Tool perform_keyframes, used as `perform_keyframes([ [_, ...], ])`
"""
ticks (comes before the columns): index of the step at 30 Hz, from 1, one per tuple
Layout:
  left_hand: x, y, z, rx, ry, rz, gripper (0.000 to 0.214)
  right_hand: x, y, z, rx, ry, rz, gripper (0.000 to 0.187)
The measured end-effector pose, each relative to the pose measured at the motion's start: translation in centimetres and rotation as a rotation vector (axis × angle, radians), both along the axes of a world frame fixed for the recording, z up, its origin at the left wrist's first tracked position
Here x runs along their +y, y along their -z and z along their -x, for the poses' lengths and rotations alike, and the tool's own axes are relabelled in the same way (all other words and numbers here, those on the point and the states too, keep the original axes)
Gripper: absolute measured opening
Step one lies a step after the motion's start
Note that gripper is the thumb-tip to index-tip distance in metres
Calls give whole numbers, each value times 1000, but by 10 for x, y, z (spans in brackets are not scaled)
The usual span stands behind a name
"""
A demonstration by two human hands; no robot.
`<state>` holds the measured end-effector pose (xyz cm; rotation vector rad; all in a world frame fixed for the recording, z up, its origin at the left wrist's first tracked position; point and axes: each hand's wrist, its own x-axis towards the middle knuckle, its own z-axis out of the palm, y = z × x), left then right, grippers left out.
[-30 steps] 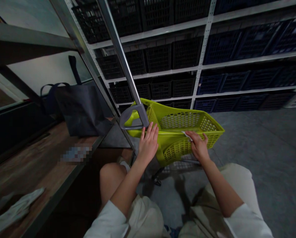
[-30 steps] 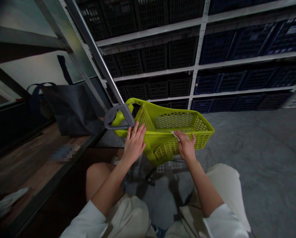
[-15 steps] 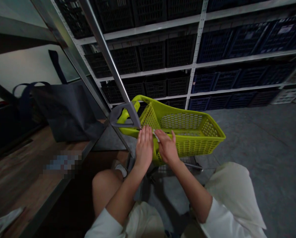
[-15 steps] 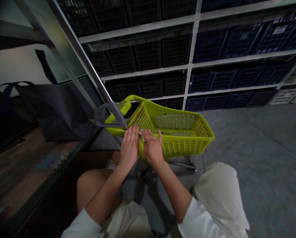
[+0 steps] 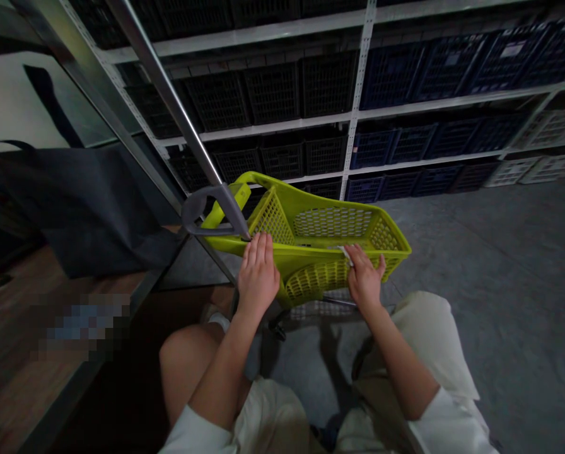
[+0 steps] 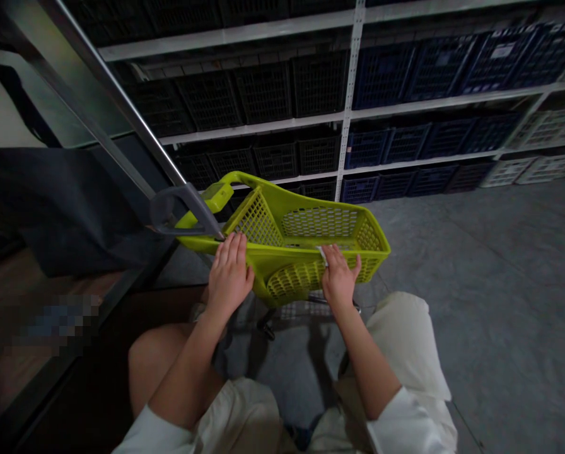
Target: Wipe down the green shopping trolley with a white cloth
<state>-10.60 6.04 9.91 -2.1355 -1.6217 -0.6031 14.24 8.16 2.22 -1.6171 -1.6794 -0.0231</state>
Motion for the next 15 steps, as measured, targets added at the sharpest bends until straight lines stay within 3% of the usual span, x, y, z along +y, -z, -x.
perform_keyframes([
  [3, 0, 0, -3, -20, 4, 3, 73, 2, -19, 36, 54, 1, 49, 55],
  [7, 1, 1, -3, -48, 15, 0, 72, 2, -52, 110, 50, -312, 44, 54],
  [9, 1, 2, -1, -61, 14, -12, 71, 2, -60, 131, 50, -403, 19, 55],
  [12, 1, 2, -1, -61, -3, -13, 70, 1, -52, 125, 1, -432, -16, 60],
  [15, 0, 0, -2, -49, -13, 1, 69, 2, -30, 85, -69, -362, -22, 66],
])
